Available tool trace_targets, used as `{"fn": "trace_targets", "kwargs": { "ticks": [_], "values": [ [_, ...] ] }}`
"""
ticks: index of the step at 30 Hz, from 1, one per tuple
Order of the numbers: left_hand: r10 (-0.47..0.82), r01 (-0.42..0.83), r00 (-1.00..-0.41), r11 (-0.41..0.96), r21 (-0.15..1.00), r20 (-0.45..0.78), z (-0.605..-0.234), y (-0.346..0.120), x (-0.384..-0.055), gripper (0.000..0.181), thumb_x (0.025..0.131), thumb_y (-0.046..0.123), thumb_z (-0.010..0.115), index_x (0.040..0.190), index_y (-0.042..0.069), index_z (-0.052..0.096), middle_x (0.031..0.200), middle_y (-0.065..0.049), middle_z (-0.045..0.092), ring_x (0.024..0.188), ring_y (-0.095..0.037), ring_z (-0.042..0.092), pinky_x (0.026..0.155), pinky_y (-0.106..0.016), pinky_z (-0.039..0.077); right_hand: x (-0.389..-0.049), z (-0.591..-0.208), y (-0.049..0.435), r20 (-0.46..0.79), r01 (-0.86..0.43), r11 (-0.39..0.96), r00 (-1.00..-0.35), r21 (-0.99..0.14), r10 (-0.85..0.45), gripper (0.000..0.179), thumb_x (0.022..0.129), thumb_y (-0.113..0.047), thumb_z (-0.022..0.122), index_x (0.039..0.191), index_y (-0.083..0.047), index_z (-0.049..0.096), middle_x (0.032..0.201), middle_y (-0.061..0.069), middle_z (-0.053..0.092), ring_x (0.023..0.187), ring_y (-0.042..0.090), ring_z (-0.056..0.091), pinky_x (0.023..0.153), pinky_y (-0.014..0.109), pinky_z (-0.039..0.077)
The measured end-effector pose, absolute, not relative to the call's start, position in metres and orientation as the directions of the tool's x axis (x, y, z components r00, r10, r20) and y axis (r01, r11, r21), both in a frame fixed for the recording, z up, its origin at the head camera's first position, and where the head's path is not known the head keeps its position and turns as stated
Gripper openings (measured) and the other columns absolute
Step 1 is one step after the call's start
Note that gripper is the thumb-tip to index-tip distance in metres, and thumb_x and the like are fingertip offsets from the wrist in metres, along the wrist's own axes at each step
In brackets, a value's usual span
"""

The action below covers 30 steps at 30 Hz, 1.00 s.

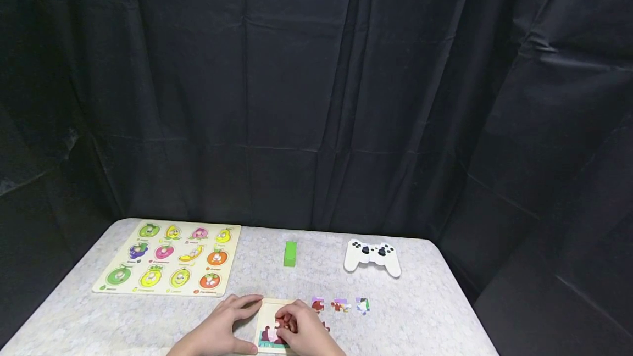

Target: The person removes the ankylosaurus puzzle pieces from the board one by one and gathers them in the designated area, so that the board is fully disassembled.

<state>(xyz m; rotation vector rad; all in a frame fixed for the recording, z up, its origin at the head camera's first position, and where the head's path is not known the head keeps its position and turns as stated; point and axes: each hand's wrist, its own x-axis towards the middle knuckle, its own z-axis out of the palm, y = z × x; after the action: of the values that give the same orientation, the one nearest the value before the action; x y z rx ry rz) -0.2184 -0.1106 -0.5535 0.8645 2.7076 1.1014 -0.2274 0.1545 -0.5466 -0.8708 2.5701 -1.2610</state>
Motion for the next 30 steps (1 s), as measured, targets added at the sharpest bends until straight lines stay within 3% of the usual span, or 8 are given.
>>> {"fn": "trace_targets", "kwargs": {
  "ticks": [19,30],
  "values": [
    [0.532,0.489,-0.834,0.588,0.644,0.147,-0.5548,-0.1105,-0.2178,0.097,0.076,0.059,0.089,0.15,0.004,0.059,0.16,-0.002,0.053,0.119,-0.007,0.047,0.108,-0.042,0.043,-0.2229,-0.5452,0.1518,0.113,-0.422,0.501,-0.838,-0.755,-0.534,0.02,0.093,-0.004,0.078,0.109,-0.01,0.068,0.091,-0.005,0.053,0.076,-0.001,0.047,0.066,0.02,0.044],
    [0.535,0.478,-0.835,0.586,0.654,0.13,-0.5541,-0.1101,-0.2184,0.096,0.076,0.057,0.09,0.15,0.004,0.059,0.16,-0.001,0.053,0.117,-0.007,0.047,0.107,-0.041,0.043,-0.2254,-0.5455,0.1555,0.129,-0.437,0.48,-0.826,-0.761,-0.548,0.024,0.093,-0.011,0.081,0.113,-0.013,0.068,0.094,-0.003,0.053,0.076,0.001,0.048,0.065,0.019,0.043]
  ]
}}
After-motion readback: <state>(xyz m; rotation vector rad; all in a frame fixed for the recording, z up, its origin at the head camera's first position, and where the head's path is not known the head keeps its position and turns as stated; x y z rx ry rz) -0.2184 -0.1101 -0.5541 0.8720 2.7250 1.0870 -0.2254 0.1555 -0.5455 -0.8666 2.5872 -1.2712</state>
